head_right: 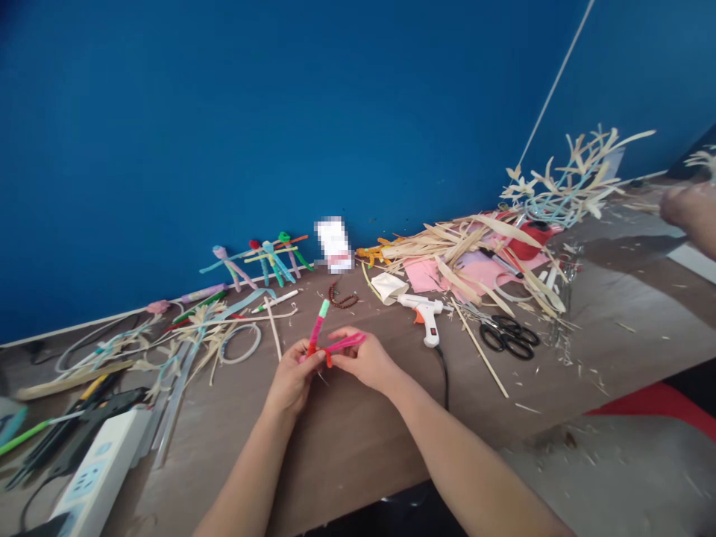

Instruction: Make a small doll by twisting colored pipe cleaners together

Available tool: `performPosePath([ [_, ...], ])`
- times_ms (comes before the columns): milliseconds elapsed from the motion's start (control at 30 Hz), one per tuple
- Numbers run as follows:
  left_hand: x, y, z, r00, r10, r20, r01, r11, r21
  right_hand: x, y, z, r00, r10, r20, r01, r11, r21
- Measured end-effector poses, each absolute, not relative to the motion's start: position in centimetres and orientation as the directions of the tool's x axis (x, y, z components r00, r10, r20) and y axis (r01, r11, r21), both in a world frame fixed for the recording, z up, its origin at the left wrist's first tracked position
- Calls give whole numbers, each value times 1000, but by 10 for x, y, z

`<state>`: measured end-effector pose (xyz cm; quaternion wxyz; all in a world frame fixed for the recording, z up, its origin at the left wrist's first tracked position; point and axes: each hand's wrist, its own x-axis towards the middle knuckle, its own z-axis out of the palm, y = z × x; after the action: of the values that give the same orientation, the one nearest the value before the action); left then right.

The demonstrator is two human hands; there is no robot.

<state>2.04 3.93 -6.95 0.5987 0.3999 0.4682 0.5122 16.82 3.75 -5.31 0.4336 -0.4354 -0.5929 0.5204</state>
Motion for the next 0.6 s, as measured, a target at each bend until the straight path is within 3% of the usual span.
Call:
performPosePath([
  [133,21,38,-68,40,993,-113,-237,120,964,169,37,-50,-234,964,129,97,155,-983],
  [267,23,37,-69,-48,999,-14,-126,7,992,167,38,-53,-187,980,72,-2,73,-997],
  [467,26,34,-68,-65,993,101,67,-97,993,165,39,-54,-225,958,-176,-212,-225,-951],
  [600,29,28,-64,17,965,261,214,-259,942,164,41,-57,-276,910,-308,-322,-390,-863],
])
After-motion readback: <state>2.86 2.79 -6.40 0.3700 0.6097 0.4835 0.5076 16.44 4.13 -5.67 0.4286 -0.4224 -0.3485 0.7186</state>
